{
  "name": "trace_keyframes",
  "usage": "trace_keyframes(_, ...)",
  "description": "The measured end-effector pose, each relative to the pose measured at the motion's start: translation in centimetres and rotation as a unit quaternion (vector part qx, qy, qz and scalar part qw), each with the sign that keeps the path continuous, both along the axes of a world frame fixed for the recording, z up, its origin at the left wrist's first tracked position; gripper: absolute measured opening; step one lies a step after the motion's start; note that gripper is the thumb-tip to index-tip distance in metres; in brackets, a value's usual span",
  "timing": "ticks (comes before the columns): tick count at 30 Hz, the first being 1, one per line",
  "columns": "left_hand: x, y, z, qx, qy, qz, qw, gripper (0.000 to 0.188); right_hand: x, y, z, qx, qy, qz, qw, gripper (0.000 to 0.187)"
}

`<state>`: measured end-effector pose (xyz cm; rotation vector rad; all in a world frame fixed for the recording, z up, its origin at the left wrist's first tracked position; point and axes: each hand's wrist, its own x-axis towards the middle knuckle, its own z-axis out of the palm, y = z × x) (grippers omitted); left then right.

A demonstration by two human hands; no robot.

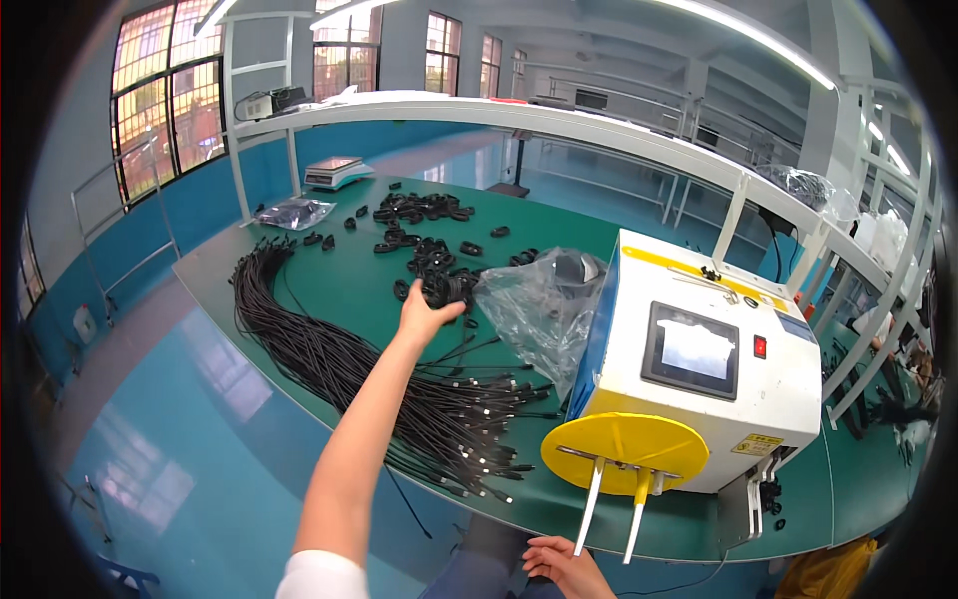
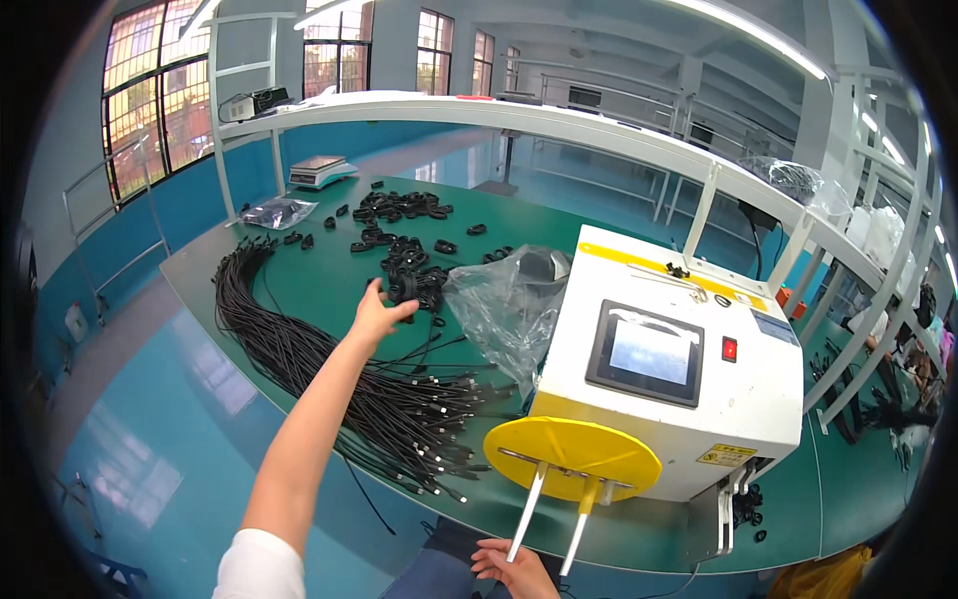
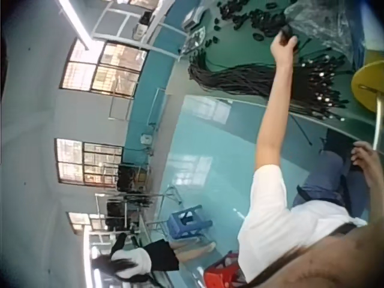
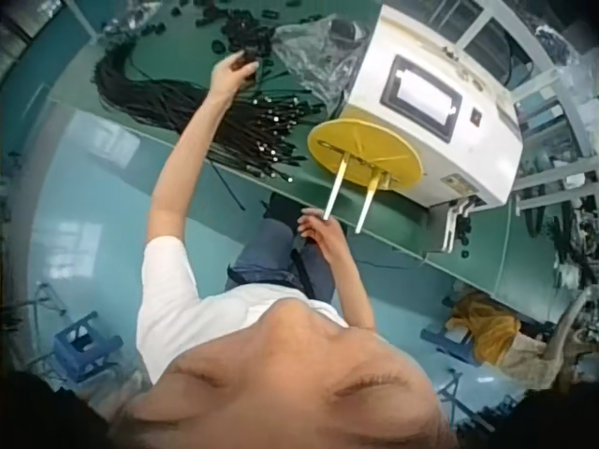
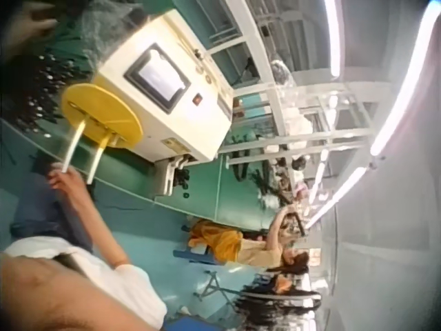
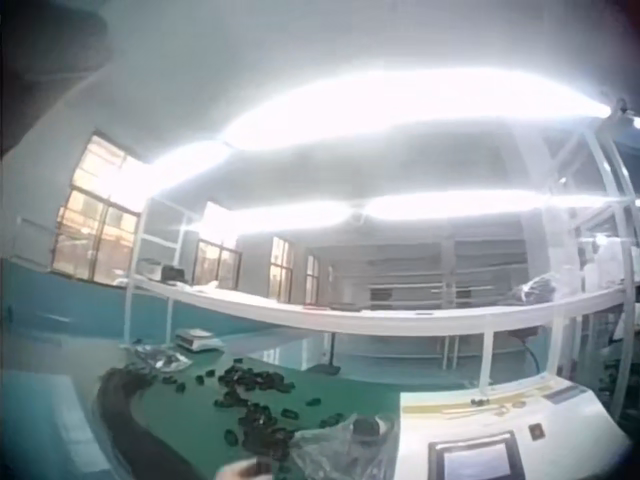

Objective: The person organizes bundles of electrical wire by operating a winding machine.

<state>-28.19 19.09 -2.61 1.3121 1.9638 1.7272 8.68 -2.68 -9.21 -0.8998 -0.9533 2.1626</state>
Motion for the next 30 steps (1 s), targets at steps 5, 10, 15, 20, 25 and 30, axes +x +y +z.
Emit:
trace_keyframes(5, 3.3, -1.7, -3.6, 0.014, 0.2, 0.014, 0.98, 0.061, 0.0, 1.0, -0.4, -0.004, -0.011, -0.033, 0.999, 0.027)
trace_keyframes(10, 9.2, -14.9, -4.6, 0.069, 0.254, -0.053, 0.963, 0.034, 0.1, 0.6, -2.7, 0.056, -0.076, 0.003, 0.995, 0.029)
trace_keyframes(15, 9.0, -23.8, -12.9, 0.083, 0.0, 0.168, 0.982, 0.027, -4.5, 2.5, -4.4, 0.26, -0.129, 0.076, 0.954, 0.028)
trace_keyframes(20, 10.7, -25.9, -16.8, -0.07, -0.478, 0.036, 0.875, 0.018, -6.8, 1.9, -5.4, 0.346, -0.19, 0.129, 0.91, 0.029)
trace_keyframes(25, 10.1, -26.5, -14.3, -0.094, -0.431, -0.12, 0.89, 0.024, -7.8, -0.3, -6.2, 0.441, -0.265, 0.127, 0.848, 0.031)
trace_keyframes(30, 11.5, -26.3, -10.1, 0.058, -0.506, -0.133, 0.85, 0.03, -7.8, -1.4, -5.7, 0.234, -0.142, 0.206, 0.939, 0.048)
